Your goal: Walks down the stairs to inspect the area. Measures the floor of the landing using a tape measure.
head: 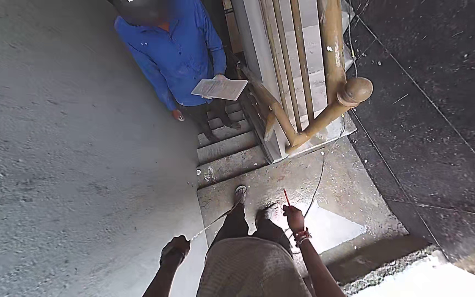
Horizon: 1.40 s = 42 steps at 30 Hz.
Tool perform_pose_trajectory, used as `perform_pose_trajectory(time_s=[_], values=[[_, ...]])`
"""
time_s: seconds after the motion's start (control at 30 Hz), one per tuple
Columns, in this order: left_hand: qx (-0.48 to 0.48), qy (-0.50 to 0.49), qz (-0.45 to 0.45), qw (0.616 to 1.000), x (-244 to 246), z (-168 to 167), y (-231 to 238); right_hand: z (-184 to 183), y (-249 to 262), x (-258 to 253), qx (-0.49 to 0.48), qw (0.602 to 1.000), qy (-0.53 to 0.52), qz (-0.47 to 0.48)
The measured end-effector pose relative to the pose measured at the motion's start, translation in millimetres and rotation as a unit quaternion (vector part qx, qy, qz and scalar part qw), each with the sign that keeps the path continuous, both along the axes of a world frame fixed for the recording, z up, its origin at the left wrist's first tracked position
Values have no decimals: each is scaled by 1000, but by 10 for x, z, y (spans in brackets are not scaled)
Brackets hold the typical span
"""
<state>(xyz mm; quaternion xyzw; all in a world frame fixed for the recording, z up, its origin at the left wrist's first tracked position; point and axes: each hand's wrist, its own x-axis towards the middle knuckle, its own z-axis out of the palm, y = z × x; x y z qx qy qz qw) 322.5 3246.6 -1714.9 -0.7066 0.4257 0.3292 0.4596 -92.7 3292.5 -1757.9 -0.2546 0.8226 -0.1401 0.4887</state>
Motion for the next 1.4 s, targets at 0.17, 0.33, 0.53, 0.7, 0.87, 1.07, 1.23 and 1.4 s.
perform_pose_trajectory(time_s=[0.17,0.33,0.53,0.7,0.87,1.07,1.23,1.4], values=[[3,5,15,1000,-149,-61,-42,7,68,-340,19,997,62,-38],[7,-5,-1,1000,-20,-35,-322,-48,471,-435,59,989,96,-99],[-6,-45,-26,999,407,15,-703,-161,1064,-192,172,977,98,-79],[-4,-50,-37,998,514,49,-990,-269,1392,41,200,973,88,-77],[15,-29,-83,996,319,3,-1114,-177,1362,124,196,969,100,-110],[8,-10,-156,988,101,42,-1295,-82,1196,0,156,967,120,-164],[-3,24,-231,973,19,60,-1736,-96,884,217,134,967,104,-192],[14,80,-327,942,-235,-63,-2390,-12,379,911,77,941,82,-318]])
